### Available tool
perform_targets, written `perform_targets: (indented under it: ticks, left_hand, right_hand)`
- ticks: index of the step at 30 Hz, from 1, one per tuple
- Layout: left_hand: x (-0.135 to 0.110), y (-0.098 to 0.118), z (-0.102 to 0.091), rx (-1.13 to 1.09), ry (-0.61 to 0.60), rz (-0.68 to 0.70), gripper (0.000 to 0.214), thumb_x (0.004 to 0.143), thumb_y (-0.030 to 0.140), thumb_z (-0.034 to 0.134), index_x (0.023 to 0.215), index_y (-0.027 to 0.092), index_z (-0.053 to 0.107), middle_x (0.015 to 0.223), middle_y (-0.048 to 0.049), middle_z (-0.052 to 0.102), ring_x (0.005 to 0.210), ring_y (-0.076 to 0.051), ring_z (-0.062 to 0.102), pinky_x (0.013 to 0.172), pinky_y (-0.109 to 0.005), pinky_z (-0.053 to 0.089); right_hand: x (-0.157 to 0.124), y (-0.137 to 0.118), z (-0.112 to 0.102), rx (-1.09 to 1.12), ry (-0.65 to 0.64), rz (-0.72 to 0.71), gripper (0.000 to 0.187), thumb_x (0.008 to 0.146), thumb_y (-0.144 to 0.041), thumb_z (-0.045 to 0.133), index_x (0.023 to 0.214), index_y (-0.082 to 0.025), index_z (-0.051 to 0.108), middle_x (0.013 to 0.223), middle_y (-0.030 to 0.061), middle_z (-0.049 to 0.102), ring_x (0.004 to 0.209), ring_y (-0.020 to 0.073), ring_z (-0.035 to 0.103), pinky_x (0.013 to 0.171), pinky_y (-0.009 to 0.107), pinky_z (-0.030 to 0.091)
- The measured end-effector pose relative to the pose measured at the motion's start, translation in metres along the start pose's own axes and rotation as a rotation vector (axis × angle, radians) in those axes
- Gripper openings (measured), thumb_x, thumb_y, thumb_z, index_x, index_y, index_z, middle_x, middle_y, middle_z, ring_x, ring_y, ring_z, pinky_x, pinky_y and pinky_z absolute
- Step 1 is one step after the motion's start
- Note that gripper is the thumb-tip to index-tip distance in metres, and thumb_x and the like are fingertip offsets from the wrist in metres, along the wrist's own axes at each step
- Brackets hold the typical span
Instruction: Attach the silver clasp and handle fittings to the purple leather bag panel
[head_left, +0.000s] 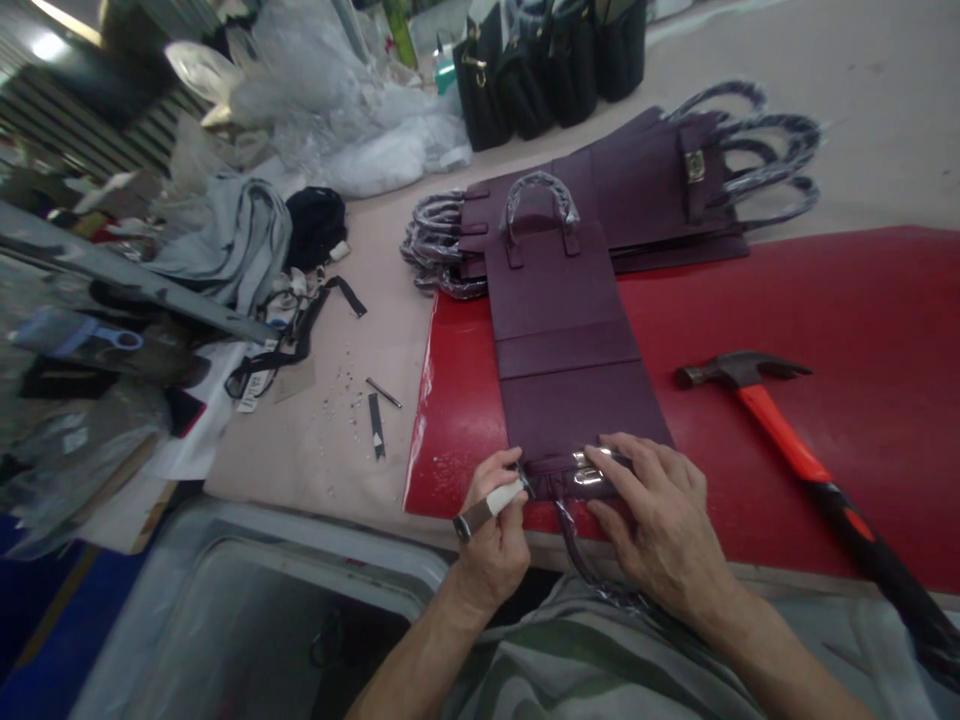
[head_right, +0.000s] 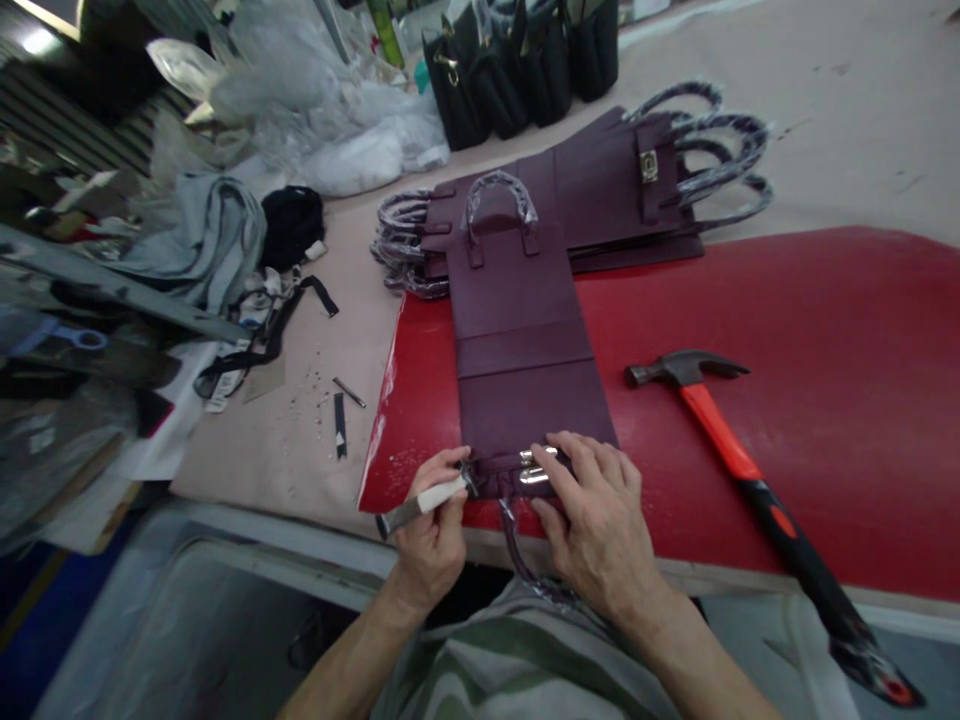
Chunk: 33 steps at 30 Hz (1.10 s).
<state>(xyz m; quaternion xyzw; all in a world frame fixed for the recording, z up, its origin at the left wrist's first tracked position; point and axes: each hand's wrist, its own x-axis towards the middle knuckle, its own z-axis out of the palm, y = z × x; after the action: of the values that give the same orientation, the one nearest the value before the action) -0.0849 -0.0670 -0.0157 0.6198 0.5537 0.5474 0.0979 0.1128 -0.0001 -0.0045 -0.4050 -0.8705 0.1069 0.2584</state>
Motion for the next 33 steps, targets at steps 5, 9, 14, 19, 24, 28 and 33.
perform_targets:
  ticks: [5, 9, 14, 19, 24, 28, 33]
  left_hand:
    - [0.001, -0.006, -0.003, -0.065, -0.041, -0.049, 0.023, 0.097, 0.007, 0.049, 0.117, 0.018, 0.055, 0.122, -0.0141, 0.065, 0.119, -0.023, 0.063, 0.102, -0.046, 0.054]
    - [0.004, -0.01, -0.007, -0.107, -0.095, -0.057, 0.023, 0.097, 0.009, 0.05, 0.117, 0.019, 0.055, 0.123, -0.0142, 0.065, 0.12, -0.024, 0.063, 0.102, -0.047, 0.054]
    - [0.012, -0.011, -0.009, -0.14, -0.159, -0.052, 0.024, 0.097, 0.008, 0.05, 0.119, 0.018, 0.055, 0.124, -0.0151, 0.065, 0.12, -0.024, 0.063, 0.1, -0.048, 0.055]
    - [0.019, -0.012, -0.009, -0.148, -0.199, -0.034, 0.022, 0.098, 0.01, 0.051, 0.117, 0.018, 0.055, 0.121, -0.0147, 0.066, 0.116, -0.024, 0.064, 0.098, -0.047, 0.056]
    - [0.018, -0.014, -0.008, -0.145, -0.211, -0.032, 0.022, 0.098, 0.01, 0.05, 0.117, 0.018, 0.055, 0.121, -0.0144, 0.066, 0.117, -0.024, 0.064, 0.099, -0.047, 0.056]
    - [0.018, -0.015, -0.007, -0.118, -0.219, -0.006, 0.024, 0.097, 0.009, 0.05, 0.118, 0.018, 0.056, 0.121, -0.0145, 0.066, 0.117, -0.024, 0.064, 0.099, -0.048, 0.056]
    - [0.02, -0.006, -0.003, -0.013, -0.176, -0.009, 0.022, 0.097, 0.01, 0.05, 0.116, 0.018, 0.056, 0.12, -0.0145, 0.066, 0.116, -0.024, 0.065, 0.098, -0.048, 0.057]
  right_hand:
    - [0.001, 0.0, 0.0, -0.001, -0.017, 0.009, 0.035, 0.099, -0.027, 0.049, 0.131, -0.016, 0.056, 0.133, 0.0149, 0.055, 0.118, 0.0341, 0.049, 0.098, 0.052, 0.039]
    - [0.001, 0.0, -0.001, 0.007, -0.011, 0.008, 0.034, 0.098, -0.026, 0.05, 0.13, -0.016, 0.057, 0.132, 0.0153, 0.056, 0.118, 0.0342, 0.05, 0.097, 0.052, 0.039]
    - [0.001, -0.001, -0.001, 0.022, -0.007, 0.013, 0.033, 0.098, -0.024, 0.05, 0.129, -0.016, 0.056, 0.132, 0.0154, 0.056, 0.119, 0.0339, 0.05, 0.098, 0.053, 0.038]
    - [0.0, 0.001, 0.0, 0.035, -0.008, 0.026, 0.034, 0.097, -0.024, 0.051, 0.131, -0.016, 0.056, 0.133, 0.0148, 0.056, 0.12, 0.0342, 0.049, 0.101, 0.054, 0.037]
    - [0.0, 0.002, 0.002, 0.036, -0.007, 0.029, 0.034, 0.098, -0.025, 0.05, 0.13, -0.017, 0.056, 0.134, 0.0145, 0.056, 0.121, 0.0344, 0.049, 0.102, 0.055, 0.036]
    - [0.0, 0.001, 0.002, 0.038, -0.003, 0.034, 0.034, 0.098, -0.025, 0.05, 0.131, -0.018, 0.056, 0.133, 0.0139, 0.056, 0.121, 0.0342, 0.049, 0.102, 0.054, 0.036]
    - [-0.001, 0.001, 0.001, 0.047, -0.006, 0.045, 0.034, 0.097, -0.024, 0.051, 0.13, -0.019, 0.056, 0.134, 0.0133, 0.057, 0.121, 0.0341, 0.05, 0.102, 0.054, 0.036]
